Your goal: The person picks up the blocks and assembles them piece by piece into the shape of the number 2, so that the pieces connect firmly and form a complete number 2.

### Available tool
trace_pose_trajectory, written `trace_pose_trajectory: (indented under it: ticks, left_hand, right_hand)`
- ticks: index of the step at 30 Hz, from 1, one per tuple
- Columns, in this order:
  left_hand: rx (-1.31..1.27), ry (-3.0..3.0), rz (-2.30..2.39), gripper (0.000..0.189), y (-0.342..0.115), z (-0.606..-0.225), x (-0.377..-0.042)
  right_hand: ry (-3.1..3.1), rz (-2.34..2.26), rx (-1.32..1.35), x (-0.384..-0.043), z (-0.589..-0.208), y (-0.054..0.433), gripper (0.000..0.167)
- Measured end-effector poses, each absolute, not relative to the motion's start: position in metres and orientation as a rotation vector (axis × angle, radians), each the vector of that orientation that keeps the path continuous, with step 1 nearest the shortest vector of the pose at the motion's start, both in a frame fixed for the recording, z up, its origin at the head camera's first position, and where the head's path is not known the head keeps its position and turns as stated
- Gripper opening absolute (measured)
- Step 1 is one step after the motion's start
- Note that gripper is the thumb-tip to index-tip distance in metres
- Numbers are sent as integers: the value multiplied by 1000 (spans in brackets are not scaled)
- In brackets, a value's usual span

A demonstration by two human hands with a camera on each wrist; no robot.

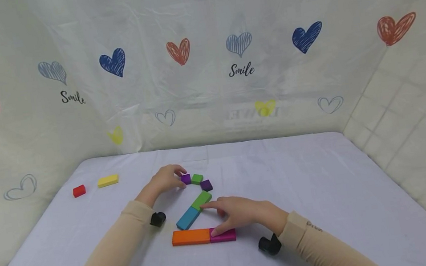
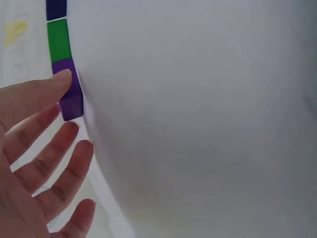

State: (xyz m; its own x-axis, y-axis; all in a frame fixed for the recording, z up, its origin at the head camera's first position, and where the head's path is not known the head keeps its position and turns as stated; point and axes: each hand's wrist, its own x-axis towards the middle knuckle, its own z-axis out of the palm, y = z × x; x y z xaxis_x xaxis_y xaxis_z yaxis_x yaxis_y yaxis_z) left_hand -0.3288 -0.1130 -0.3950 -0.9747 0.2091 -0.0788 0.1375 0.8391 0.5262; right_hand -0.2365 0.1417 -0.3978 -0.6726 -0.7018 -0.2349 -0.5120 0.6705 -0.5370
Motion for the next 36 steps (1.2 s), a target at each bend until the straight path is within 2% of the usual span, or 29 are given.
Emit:
trace_pose_trajectory:
  ticks: [15, 36]
  left_hand:
    - [328, 2963, 844, 29, -131, -397, -328]
    - [414, 3034, 960, 27, -158, -392, -320]
  right_hand:
    - [2460, -601, -937, -238, -398, 140, 74]
    - [2468, -589, -935, -238, -398, 139, 74]
